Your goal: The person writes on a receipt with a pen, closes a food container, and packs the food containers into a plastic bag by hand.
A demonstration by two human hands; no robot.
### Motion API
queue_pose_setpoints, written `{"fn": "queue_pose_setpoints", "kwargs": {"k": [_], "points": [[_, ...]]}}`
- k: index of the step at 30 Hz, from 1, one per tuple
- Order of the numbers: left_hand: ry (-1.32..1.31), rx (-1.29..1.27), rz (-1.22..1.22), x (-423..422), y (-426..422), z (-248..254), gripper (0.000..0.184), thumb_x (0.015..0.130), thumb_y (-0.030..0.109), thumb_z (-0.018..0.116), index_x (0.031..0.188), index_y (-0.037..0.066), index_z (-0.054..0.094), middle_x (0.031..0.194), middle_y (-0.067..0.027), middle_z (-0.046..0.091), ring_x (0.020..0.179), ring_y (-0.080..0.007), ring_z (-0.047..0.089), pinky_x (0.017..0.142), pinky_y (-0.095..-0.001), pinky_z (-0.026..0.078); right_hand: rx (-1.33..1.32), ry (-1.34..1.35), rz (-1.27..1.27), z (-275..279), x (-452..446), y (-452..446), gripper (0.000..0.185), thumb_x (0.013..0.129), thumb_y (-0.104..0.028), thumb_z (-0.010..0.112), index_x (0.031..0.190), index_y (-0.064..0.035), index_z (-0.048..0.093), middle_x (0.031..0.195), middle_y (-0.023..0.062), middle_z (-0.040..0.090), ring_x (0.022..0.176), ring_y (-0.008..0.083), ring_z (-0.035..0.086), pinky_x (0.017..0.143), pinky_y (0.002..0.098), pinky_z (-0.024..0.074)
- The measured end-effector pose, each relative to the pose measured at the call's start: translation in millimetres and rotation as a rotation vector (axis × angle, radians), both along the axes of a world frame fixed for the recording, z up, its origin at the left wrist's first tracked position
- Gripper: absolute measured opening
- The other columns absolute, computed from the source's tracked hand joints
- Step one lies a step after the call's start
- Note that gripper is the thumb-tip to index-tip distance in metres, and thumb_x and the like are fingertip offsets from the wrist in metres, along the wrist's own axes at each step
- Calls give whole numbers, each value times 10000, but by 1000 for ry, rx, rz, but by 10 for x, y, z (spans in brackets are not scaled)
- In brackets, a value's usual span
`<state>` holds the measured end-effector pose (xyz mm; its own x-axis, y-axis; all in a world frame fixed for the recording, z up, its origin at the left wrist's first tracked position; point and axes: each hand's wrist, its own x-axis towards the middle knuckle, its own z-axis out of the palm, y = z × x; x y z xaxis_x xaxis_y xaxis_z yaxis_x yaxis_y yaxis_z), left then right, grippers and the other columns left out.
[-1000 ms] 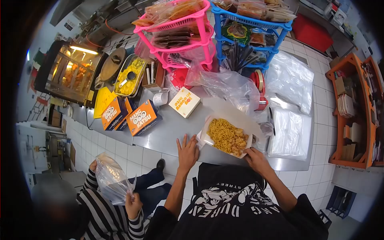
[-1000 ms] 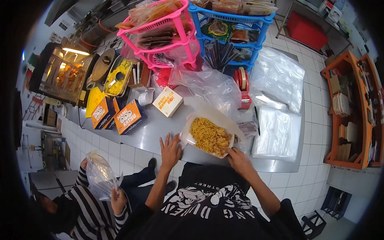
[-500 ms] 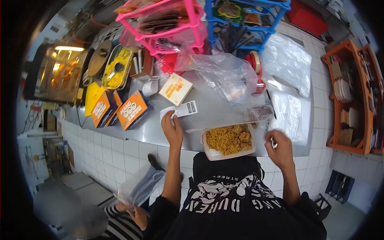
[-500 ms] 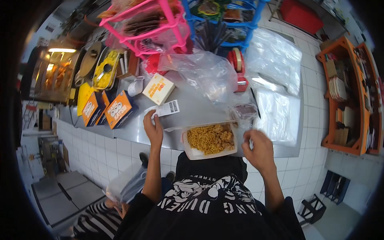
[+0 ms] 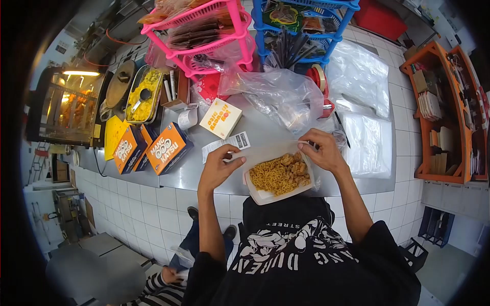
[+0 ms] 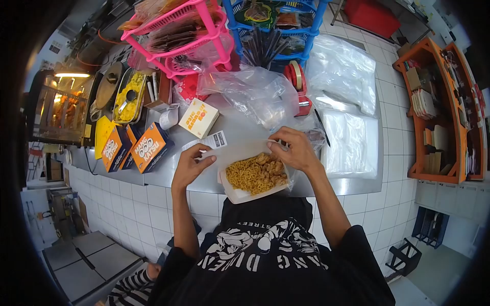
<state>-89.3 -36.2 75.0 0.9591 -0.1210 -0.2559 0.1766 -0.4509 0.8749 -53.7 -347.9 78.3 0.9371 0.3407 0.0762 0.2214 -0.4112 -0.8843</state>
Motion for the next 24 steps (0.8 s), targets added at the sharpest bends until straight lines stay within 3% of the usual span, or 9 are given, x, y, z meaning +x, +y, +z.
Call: {"fn": "queue_pose_setpoints", "kwargs": {"k": [2, 6, 9, 14, 16, 20, 24], "points": [[90, -112, -68, 124, 24, 0, 285, 796, 213, 761, 969, 23, 636, 865, -74, 645, 816, -152, 585, 755, -307, 476, 186, -47, 6, -266, 64, 8, 145, 848, -128, 650, 917, -1, 653, 847, 57, 640, 767, 136, 596, 704, 261, 454], [113, -575, -96, 193, -9, -228, 247, 809, 203, 744, 955, 62, 605, 907, -20, 601, 867, -109, 546, 785, -261, 436, 523, 278, -125, -329, 73, 100, 171, 888, -148, 605, 1001, -20, 603, 902, -11, 578, 842, 88, 527, 780, 244, 408], [151, -741, 206, 140, -208, -458, 220, 831, 222, 721, 916, 78, 579, 929, 3, 566, 881, -88, 516, 808, -233, 406, 553, 268, -189, -350, 88, 165, 211, 932, -198, 554, 1063, -33, 558, 943, -21, 526, 888, 82, 477, 824, 239, 376], [-24, -783, 611, 56, -641, -539, 270, 925, 326, 632, 843, 76, 570, 801, 40, 520, 764, -53, 442, 704, -221, 373, 555, 225, -485, -327, -18, 599, 300, 981, -311, 500, 1114, -43, 508, 975, 6, 475, 928, 95, 420, 864, 241, 334], [-63, -781, 747, 80, -775, -458, 306, 949, 354, 597, 814, 81, 570, 760, 47, 498, 735, -49, 420, 672, -221, 359, 540, 121, -625, -417, -45, 774, 308, 995, -336, 482, 1134, -62, 499, 931, -11, 464, 862, 85, 408, 811, 232, 335], [-156, -662, 800, 117, -800, -574, 345, 961, 383, 570, 791, 84, 567, 736, 41, 490, 707, -51, 414, 653, -224, 357, 599, -20, -815, -353, 20, 992, 294, 991, -351, 497, 1080, -74, 542, 885, -21, 475, 827, 78, 407, 788, 224, 330], [-9, -686, 637, 122, -679, -398, 340, 957, 377, 576, 832, 61, 571, 754, 25, 523, 738, -63, 475, 704, -219, 394, 444, 294, -529, -301, 44, 726, 307, 970, -364, 540, 960, -63, 602, 869, -12, 537, 833, 73, 460, 778, 229, 366]]}}
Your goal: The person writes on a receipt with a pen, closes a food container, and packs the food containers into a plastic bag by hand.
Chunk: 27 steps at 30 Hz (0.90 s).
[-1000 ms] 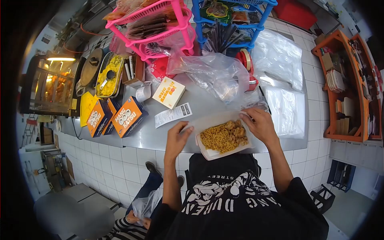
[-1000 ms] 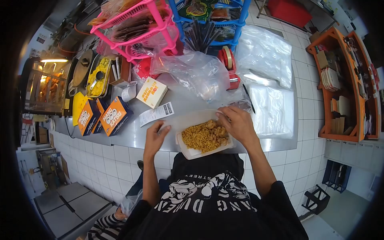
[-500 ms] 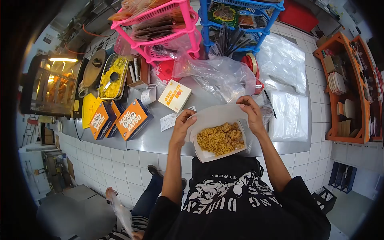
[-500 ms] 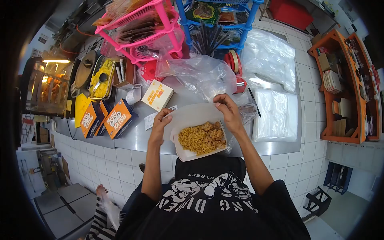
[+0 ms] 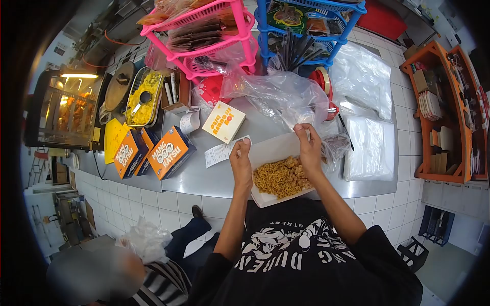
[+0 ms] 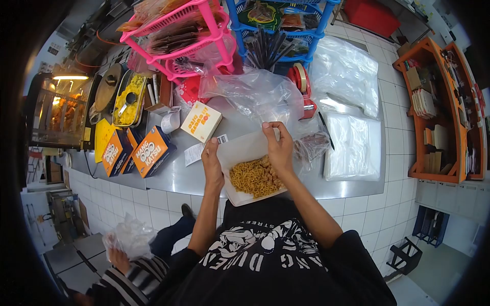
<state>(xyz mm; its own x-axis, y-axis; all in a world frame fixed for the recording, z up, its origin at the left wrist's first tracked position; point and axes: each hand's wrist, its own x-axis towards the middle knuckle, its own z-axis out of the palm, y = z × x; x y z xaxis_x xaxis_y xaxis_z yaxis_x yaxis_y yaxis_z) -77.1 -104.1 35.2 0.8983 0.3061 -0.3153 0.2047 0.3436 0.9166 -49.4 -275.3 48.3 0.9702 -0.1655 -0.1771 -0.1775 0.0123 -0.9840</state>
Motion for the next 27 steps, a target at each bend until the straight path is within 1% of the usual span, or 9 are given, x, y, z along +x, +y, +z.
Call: {"fn": "queue_pose_setpoints", "kwargs": {"k": [2, 4, 7, 13, 17, 19, 20, 23, 27], "points": [[6, -11, -189, -31, 138, 62, 343, 948, 387, 582, 924, 46, 582, 820, -15, 579, 791, -89, 531, 764, -233, 423, 67, 187, 202, -11, 45, -217, 324, 959, -366, 559, 917, -51, 621, 880, -4, 577, 854, 76, 497, 788, 236, 394], [-59, -1, -400, -18, 258, 123, 404, 935, 411, 586, 1072, 31, 593, 930, -78, 655, 861, -128, 586, 837, -263, 452, 8, 102, 334, -19, 82, -353, 327, 939, -369, 596, 945, -43, 619, 902, 4, 579, 858, 84, 496, 806, 242, 397], [-79, 133, -539, -13, 362, 134, 404, 923, 377, 613, 1146, 40, 600, 1027, -112, 672, 946, -148, 605, 880, -277, 455, -9, -17, 462, 3, 82, -461, 311, 937, -341, 610, 983, -34, 616, 914, 5, 586, 890, 88, 507, 832, 242, 399], [-64, 341, -645, -3, 455, 136, 413, 913, 269, 644, 1248, 38, 572, 1121, -105, 649, 1029, -165, 602, 905, -274, 452, -119, -73, 556, 62, 81, -535, 283, 963, -301, 570, 1030, -28, 608, 960, 10, 594, 930, 95, 511, 864, 255, 400], [-96, 278, -705, -77, 518, 203, 473, 967, 398, 506, 1275, 44, 559, 1248, -106, 591, 1139, -205, 546, 978, -324, 404, 33, -9, 654, -14, 31, -658, 374, 989, -374, 482, 1078, -35, 613, 1030, 35, 606, 1007, 128, 520, 929, 284, 380], [-118, 378, -668, -212, 582, 207, 549, 991, 484, 402, 1283, 45, 555, 1297, -113, 560, 1213, -227, 498, 1026, -360, 365, -31, 10, 659, 83, -69, -698, 454, 991, -434, 426, 1122, -39, 608, 1083, 66, 602, 1084, 167, 511, 986, 312, 351], [-2, 374, -645, -318, 602, 187, 701, 986, 594, 248, 1336, 40, 498, 1345, -145, 516, 1299, -253, 418, 1086, -401, 291, -65, 22, 658, 122, -134, -723, 495, 992, -464, 398, 1144, -41, 605, 1110, 82, 599, 1122, 186, 506, 1014, 327, 336], [329, 264, -604, -587, 678, 57, 734, 983, 608, 241, 1409, 27, 385, 1398, -161, 446, 1323, -273, 394, 1105, -422, 289, -158, 142, 632, 112, -292, -806, 608, 972, -537, 319, 1257, -58, 559, 1285, 119, 553, 1286, 269, 416, 1071, 449, 302], [278, 26, -591, -712, 636, 16, 743, 946, 624, 361, 1418, 50, 360, 1436, -166, 404, 1343, -318, 363, 1094, -455, 306, -127, 381, 627, 300, -353, -800, 680, 938, -634, 298, 1358, -138, 497, 1410, 109, 448, 1368, 335, 302, 1087, 584, 227]]}}
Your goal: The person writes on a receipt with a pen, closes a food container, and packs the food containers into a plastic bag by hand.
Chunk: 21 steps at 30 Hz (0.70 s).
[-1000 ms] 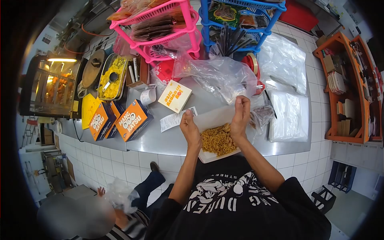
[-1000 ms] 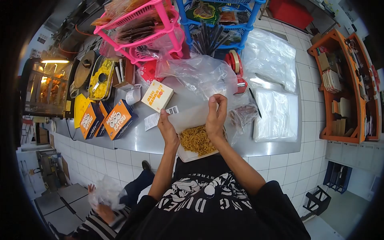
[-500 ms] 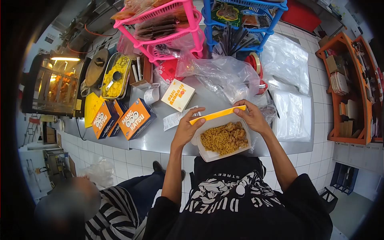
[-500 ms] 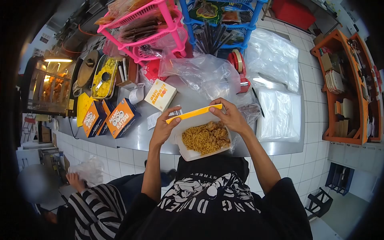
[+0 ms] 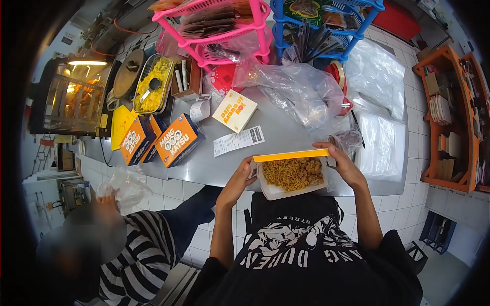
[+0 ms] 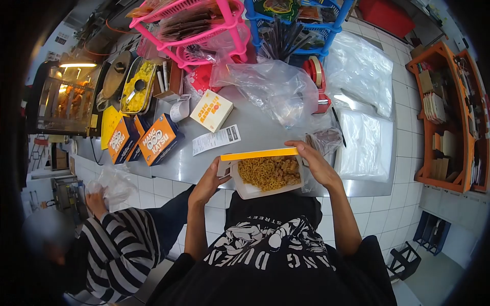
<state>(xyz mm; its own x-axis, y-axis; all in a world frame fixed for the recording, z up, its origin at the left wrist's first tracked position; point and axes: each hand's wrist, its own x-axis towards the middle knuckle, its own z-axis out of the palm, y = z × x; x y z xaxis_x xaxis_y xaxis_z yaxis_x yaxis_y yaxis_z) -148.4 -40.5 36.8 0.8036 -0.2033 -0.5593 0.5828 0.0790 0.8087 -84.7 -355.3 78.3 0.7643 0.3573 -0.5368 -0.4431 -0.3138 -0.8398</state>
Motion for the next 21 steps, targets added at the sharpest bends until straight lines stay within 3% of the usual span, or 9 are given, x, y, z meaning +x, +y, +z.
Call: {"fn": "queue_pose_setpoints", "kwargs": {"k": [2, 5, 8, 11, 14, 17, 21], "points": [[64, 36, 11, 39, -49, 126, 719, 948, 589, 407, 1425, 55, 341, 1447, -166, 384, 1347, -319, 358, 1104, -448, 300, 35, 56, -69, -73, -40, -1, 707, 922, -676, 289, 1368, -165, 489, 1448, 108, 401, 1388, 359, 262, 1083, 632, 196], [-78, 195, -100, 77, -76, 163, 658, 929, 452, 548, 1424, 69, 345, 1402, -165, 438, 1316, -304, 405, 1098, -432, 319, 80, 48, -119, -183, -90, -48, 730, 916, -685, 325, 1376, -138, 477, 1460, 107, 387, 1399, 342, 252, 1117, 580, 187], [-133, 375, -230, 165, -109, 285, 543, 911, 220, 611, 1389, 68, 403, 1345, -157, 502, 1247, -276, 486, 1075, -403, 356, 110, -269, 114, -270, -135, -164, 619, 928, -537, 508, 1375, -110, 474, 1438, 110, 419, 1389, 302, 293, 1136, 482, 220], [-95, 145, -43, 109, -36, 38, 454, 892, 47, 599, 1329, 64, 480, 1260, -136, 575, 1177, -231, 545, 1034, -372, 398, -77, -169, 35, -160, -138, -86, 536, 891, -273, 654, 1357, -70, 487, 1391, 108, 480, 1346, 249, 379, 1118, 382, 281], [-281, 319, -45, 62, -92, -57, 423, 863, -50, 588, 1271, 55, 543, 1217, -116, 604, 1140, -203, 566, 1004, -348, 429, -70, -245, -164, -456, -205, -118, 454, 869, -111, 652, 1302, -49, 526, 1240, 149, 605, 1182, 262, 564, 1001, 345, 422], [-295, 328, -4, 16, -82, -194, 464, 821, -82, 618, 1260, 56, 560, 1204, -103, 616, 1138, -195, 571, 993, -336, 440, -167, -336, -127, -451, -256, -95, 386, 858, -31, 620, 1239, -29, 563, 1152, 180, 643, 1093, 278, 622, 926, 347, 475], [-291, 346, 42, -65, -136, -239, 499, 781, -124, 615, 1246, 52, 576, 1176, -108, 624, 1131, -208, 585, 981, -324, 448, -250, -417, -156, -596, -373, -85, 404, 798, 65, 634, 1188, -20, 576, 1106, 146, 661, 1031, 235, 644, 908, 318, 486]]}}
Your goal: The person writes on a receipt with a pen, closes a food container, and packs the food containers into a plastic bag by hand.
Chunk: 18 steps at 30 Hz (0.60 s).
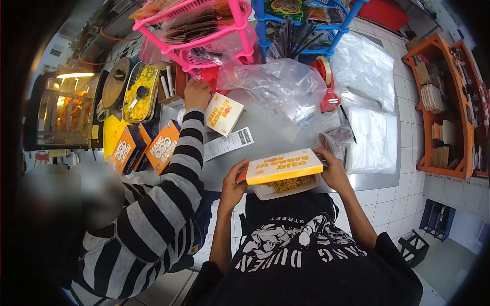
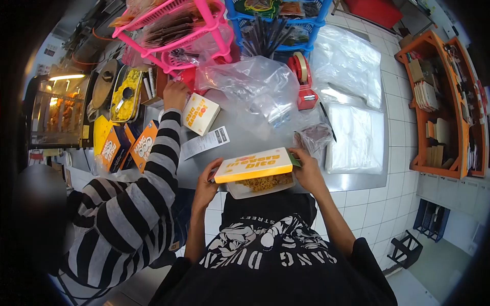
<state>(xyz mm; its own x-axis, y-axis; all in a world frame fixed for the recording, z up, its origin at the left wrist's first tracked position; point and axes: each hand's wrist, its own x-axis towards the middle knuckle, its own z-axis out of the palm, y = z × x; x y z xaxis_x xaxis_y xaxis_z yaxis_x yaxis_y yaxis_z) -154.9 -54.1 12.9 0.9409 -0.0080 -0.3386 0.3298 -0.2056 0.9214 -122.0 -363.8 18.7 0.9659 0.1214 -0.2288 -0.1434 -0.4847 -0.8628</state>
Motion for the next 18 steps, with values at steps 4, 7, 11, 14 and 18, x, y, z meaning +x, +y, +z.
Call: {"fn": "queue_pose_setpoints", "kwargs": {"k": [4, 7, 11, 14, 18], "points": [[-84, 80, -43, -95, -22, -100, 536, 756, -154, 588, 1252, 46, 573, 1138, -134, 622, 1118, -241, 597, 962, -316, 461, 22, 1, -75, -61, -56, -11, 381, 763, 84, 587, 1136, 9, 599, 1064, 188, 672, 1015, 302, 659, 880, 335, 497], [-268, 239, -72, -212, -70, -133, 575, 744, -172, 564, 1277, 44, 561, 1135, -146, 613, 1107, -259, 600, 945, -313, 471, 86, 27, -70, -188, -76, -60, 415, 766, 76, 605, 1173, 3, 583, 1099, 161, 668, 1053, 267, 646, 915, 324, 482], [-230, 161, -128, -264, 5, -113, 633, 741, -159, 552, 1335, 58, 523, 1184, -157, 583, 1116, -273, 585, 964, -327, 456, 257, 128, 11, -32, -60, -172, 508, 778, 38, 632, 1272, -24, 536, 1243, 141, 599, 1142, 232, 581, 961, 339, 459], [-119, 110, -240, -218, 112, 27, 698, 731, -129, 564, 1391, 77, 471, 1229, -161, 552, 1158, -276, 555, 995, -333, 435, 325, 251, 100, 101, -89, -340, 545, 852, -74, 594, 1381, -63, 464, 1333, 175, 521, 1193, 246, 530, 973, 364, 459], [-32, 97, -357, -130, 194, 151, 772, 707, -118, 562, 1433, 106, 420, 1259, -147, 523, 1211, -275, 513, 1010, -324, 423, 204, 401, -153, 582, 66, -351, 471, 943, -275, 502, 1360, -55, 487, 1261, 208, 572, 1106, 303, 594, 956, 396, 465]]}}
